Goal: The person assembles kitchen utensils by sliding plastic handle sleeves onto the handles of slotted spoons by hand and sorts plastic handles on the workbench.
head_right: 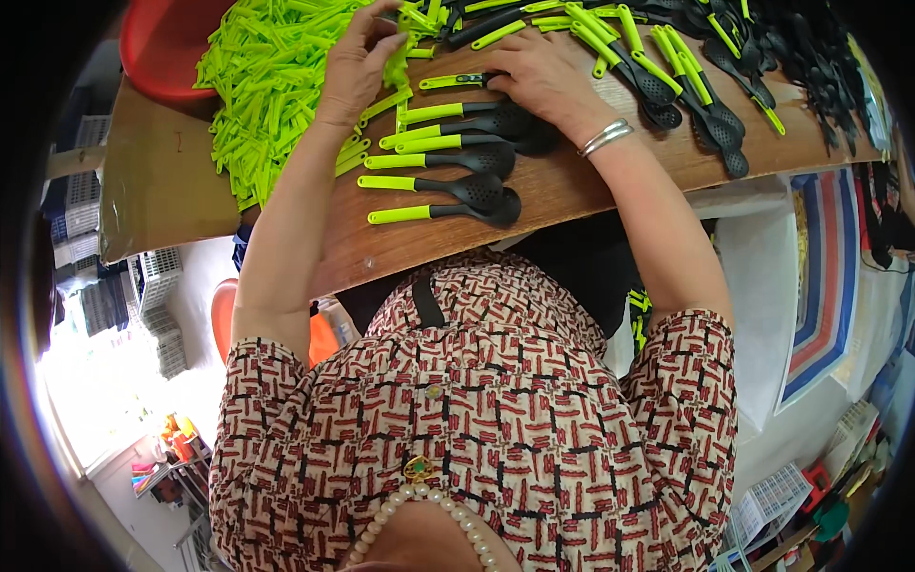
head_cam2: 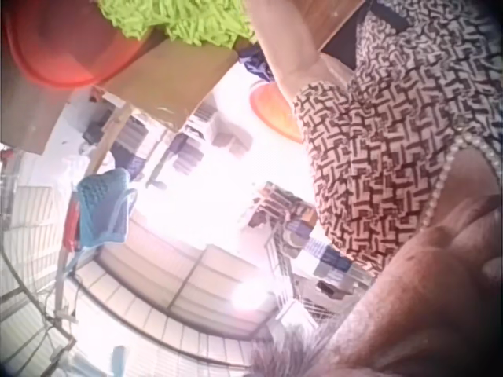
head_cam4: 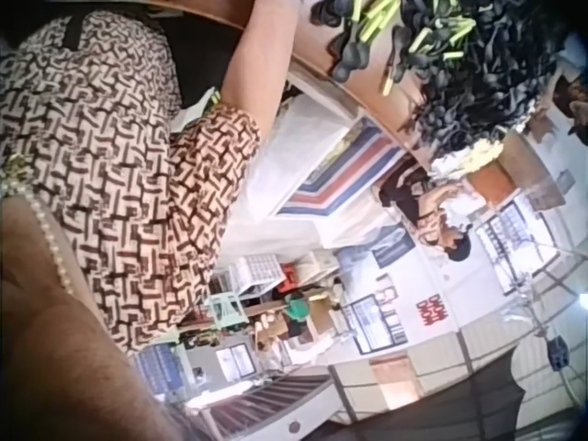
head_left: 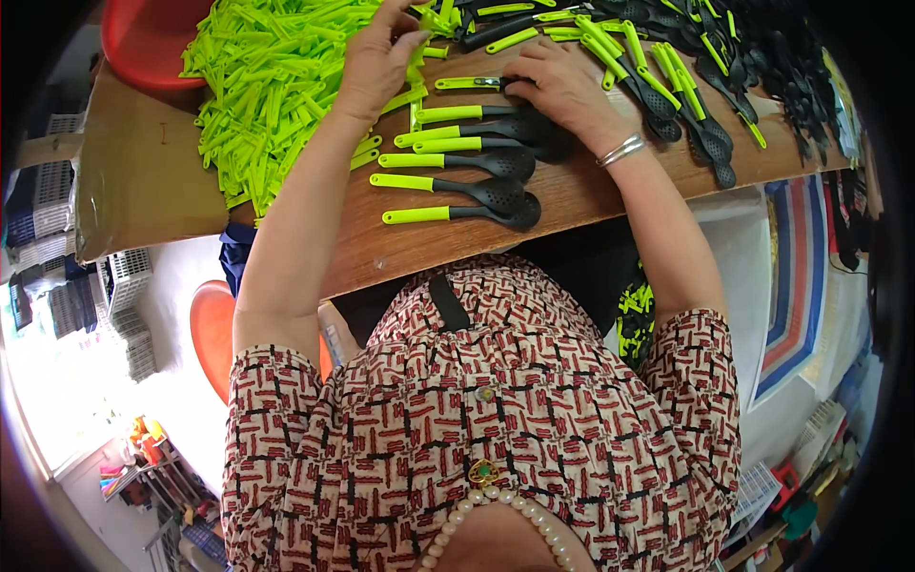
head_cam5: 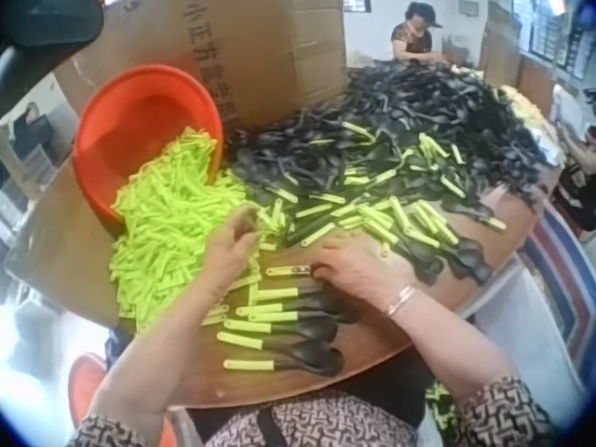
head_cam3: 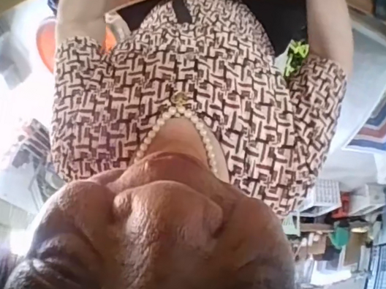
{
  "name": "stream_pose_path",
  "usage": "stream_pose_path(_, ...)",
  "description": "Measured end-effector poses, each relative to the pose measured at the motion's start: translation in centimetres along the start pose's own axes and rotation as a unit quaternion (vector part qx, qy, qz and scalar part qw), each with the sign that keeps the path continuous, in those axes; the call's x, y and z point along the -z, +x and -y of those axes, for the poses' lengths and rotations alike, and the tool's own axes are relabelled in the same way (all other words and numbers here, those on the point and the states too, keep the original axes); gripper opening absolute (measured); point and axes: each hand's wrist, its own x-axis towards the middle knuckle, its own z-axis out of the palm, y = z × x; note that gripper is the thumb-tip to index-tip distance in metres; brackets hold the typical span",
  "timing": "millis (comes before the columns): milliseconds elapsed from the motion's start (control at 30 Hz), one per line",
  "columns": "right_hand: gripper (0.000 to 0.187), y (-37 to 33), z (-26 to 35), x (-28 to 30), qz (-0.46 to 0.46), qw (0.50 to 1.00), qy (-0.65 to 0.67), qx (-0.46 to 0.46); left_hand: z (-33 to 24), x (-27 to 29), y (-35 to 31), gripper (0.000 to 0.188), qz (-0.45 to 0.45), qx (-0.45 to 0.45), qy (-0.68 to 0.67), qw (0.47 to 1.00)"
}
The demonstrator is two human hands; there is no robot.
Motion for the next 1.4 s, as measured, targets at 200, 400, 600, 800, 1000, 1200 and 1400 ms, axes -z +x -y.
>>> stream_pose_path(200, 0.017, 0.4, 0.8, -0.5, -0.028, 1.0, 0.011, 0.007, 1.3, 0.7, 0.0, 0.026, -0.049, 0.057, -0.082, 0.994)
stream_pose_path(400, 0.022, -0.2, 0.8, -0.3, -0.039, 0.999, 0.005, -0.01, -2.1, -2.3, -1.9, 0.024, -0.029, 0.19, -0.261, 0.946)
stream_pose_path(600, 0.019, -0.2, 0.7, -0.7, -0.062, 0.998, 0.0, 0.003, -1.5, -2.2, -1.9, 0.021, -0.013, 0.211, -0.211, 0.954)
stream_pose_path(800, 0.021, -0.5, 0.5, -0.8, -0.072, 0.997, 0.016, 0.0, -0.2, 3.2, -1.4, 0.024, -0.113, 0.164, -0.101, 0.975)
stream_pose_path(1000, 0.018, -0.3, 0.5, -0.7, -0.08, 0.996, 0.031, 0.005, 0.2, 6.1, -4.7, 0.025, -0.07, -0.103, 0.473, 0.872)
stream_pose_path(1200, 0.015, -0.4, 1.0, 0.0, -0.084, 0.996, 0.029, -0.014, -1.1, 3.6, -5.5, 0.02, 0.099, -0.109, 0.399, 0.905)
stream_pose_path(1400, 0.015, -0.3, 1.0, 0.1, -0.075, 0.997, 0.031, -0.013, -0.5, 3.8, -6.0, 0.022, 0.093, -0.1, 0.382, 0.914)
